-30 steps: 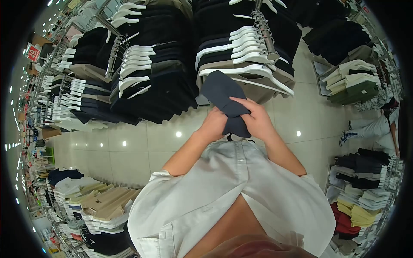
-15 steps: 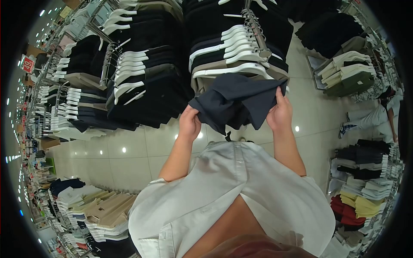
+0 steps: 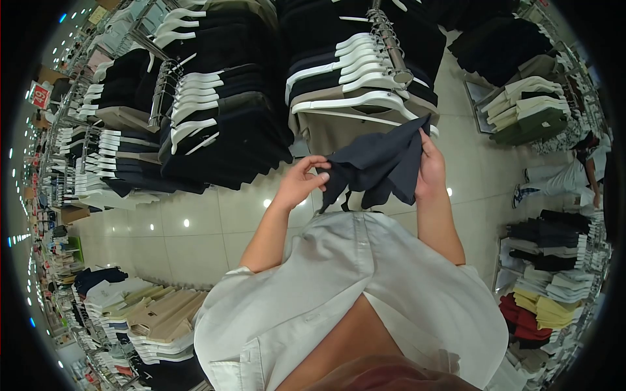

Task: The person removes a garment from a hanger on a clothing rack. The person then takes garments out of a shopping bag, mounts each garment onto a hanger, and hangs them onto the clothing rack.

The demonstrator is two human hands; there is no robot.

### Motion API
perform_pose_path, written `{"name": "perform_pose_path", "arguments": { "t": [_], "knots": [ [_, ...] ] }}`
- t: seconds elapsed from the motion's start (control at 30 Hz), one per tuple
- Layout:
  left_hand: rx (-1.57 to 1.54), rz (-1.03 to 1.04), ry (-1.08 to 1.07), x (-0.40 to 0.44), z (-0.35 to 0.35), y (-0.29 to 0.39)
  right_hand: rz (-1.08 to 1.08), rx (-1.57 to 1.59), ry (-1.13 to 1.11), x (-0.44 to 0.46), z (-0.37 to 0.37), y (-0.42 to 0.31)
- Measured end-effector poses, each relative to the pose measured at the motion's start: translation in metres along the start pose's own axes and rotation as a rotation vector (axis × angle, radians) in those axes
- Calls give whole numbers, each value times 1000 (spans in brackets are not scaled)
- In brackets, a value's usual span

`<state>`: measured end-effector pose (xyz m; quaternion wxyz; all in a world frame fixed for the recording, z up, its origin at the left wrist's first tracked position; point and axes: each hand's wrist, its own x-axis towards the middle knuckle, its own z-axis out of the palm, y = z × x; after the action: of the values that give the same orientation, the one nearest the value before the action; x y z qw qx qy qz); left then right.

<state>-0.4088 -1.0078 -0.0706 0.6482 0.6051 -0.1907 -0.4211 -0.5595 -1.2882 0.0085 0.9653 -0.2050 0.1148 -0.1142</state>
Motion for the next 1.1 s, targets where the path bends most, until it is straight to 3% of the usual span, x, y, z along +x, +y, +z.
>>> {"name": "perform_pose_path", "arguments": {
  "t": [0.1, 0.23, 0.33, 0.43, 0.53, 0.83, 0.93, 1.03, 1.1],
  "knots": [
    [293, 68, -55, -1, 20, 3, 77, 2, -16, -1, -3, 2],
    [557, 59, 195, 15, 44, -12, 157, -34, -3, -5, 1, 3],
    [648, 465, 178, 29, 48, -27, 175, -78, 56, -12, 12, 0],
    [605, 343, 4, 44, 42, -42, 186, -53, 36, -15, 15, -2],
    [655, 294, 148, 49, 44, -52, 135, -123, 29, -16, 7, -5],
    [705, 77, 138, 54, 43, -63, 65, -152, -136, -31, -11, -12],
    [498, -62, 254, 52, 39, -57, 30, -9, -61, -22, -20, -16],
    [85, 131, 512, 50, 29, -55, 63, 178, -213, -12, -24, -29],
    [156, 173, 566, 46, 24, -44, 46, 157, -269, -10, -40, -30]
  ]
}}
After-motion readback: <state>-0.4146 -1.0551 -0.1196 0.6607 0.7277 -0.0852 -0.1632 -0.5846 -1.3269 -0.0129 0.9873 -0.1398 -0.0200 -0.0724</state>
